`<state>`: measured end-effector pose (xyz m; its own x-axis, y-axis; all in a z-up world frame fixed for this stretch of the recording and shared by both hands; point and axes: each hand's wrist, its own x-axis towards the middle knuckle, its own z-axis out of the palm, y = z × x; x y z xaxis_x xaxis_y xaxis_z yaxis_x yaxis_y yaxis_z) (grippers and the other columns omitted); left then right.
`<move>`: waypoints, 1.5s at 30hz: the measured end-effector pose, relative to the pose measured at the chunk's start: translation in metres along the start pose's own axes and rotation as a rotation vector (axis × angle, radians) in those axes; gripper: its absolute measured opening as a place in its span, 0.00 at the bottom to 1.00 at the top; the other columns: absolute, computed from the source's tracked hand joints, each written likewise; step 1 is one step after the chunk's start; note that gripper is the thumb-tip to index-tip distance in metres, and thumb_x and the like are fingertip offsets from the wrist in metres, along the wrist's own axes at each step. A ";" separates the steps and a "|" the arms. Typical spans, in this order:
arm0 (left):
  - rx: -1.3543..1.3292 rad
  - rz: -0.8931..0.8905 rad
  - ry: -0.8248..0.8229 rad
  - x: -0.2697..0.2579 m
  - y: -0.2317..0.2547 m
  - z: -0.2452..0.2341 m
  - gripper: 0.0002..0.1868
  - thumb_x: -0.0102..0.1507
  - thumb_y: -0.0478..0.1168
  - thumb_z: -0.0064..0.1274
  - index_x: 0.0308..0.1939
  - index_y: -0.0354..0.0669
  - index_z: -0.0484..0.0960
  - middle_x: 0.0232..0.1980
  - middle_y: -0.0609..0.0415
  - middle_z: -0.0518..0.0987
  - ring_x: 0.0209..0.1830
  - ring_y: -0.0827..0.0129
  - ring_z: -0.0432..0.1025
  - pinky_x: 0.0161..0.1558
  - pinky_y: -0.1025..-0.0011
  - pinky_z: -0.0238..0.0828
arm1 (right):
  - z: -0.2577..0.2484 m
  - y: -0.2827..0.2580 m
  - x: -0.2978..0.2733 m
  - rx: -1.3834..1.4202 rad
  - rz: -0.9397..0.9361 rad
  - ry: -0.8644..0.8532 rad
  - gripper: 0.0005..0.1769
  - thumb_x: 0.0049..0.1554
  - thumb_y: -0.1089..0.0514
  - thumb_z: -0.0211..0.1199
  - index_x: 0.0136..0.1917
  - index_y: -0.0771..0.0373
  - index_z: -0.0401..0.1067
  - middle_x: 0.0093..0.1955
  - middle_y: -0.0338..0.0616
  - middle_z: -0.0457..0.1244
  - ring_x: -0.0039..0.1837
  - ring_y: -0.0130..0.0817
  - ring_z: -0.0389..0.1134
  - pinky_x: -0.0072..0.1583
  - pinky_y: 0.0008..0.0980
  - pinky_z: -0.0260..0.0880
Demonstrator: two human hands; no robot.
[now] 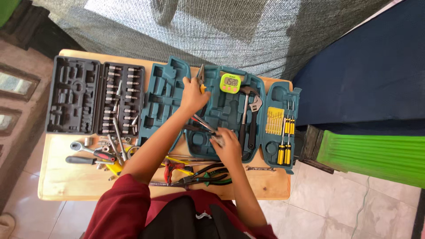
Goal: The person picks up and places various tools, including screwdrivers, pliers, and wrenches, into different sections of a tool kit case on a wooden table.
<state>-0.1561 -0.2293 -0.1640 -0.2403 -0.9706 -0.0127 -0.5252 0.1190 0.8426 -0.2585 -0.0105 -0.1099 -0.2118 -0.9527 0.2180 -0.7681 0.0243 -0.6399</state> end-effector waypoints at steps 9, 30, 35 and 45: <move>0.017 0.069 0.132 -0.045 -0.011 -0.061 0.27 0.51 0.42 0.65 0.49 0.32 0.74 0.51 0.35 0.67 0.50 0.39 0.68 0.52 0.52 0.69 | 0.049 -0.018 0.036 -0.255 -0.088 -0.176 0.24 0.52 0.59 0.70 0.63 0.57 0.74 0.53 0.43 0.66 0.56 0.46 0.68 0.53 0.43 0.72; 0.169 0.165 -0.020 -0.156 -0.025 0.008 0.41 0.47 0.39 0.66 0.63 0.29 0.70 0.53 0.35 0.65 0.54 0.39 0.61 0.54 0.48 0.62 | -0.057 -0.029 0.041 -0.053 0.061 0.137 0.14 0.51 0.58 0.70 0.50 0.66 0.78 0.46 0.49 0.69 0.47 0.49 0.71 0.49 0.43 0.70; 0.289 0.154 0.015 -0.148 -0.022 0.027 0.46 0.48 0.34 0.61 0.71 0.28 0.64 0.56 0.37 0.64 0.56 0.41 0.60 0.57 0.48 0.60 | -0.077 -0.040 0.023 0.038 0.102 0.123 0.11 0.50 0.61 0.69 0.47 0.66 0.78 0.43 0.48 0.69 0.44 0.46 0.71 0.47 0.38 0.69; 0.238 0.231 0.030 -0.142 -0.008 0.023 0.42 0.55 0.46 0.55 0.69 0.26 0.62 0.61 0.35 0.63 0.60 0.41 0.58 0.59 0.47 0.53 | -0.073 -0.041 0.006 0.082 0.129 0.111 0.12 0.49 0.61 0.70 0.48 0.66 0.78 0.44 0.47 0.70 0.44 0.43 0.72 0.47 0.37 0.70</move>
<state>-0.1366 -0.0872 -0.1813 -0.3531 -0.9176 0.1825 -0.6364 0.3786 0.6720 -0.2723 0.0045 -0.0288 -0.3743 -0.9039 0.2069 -0.6791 0.1152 -0.7250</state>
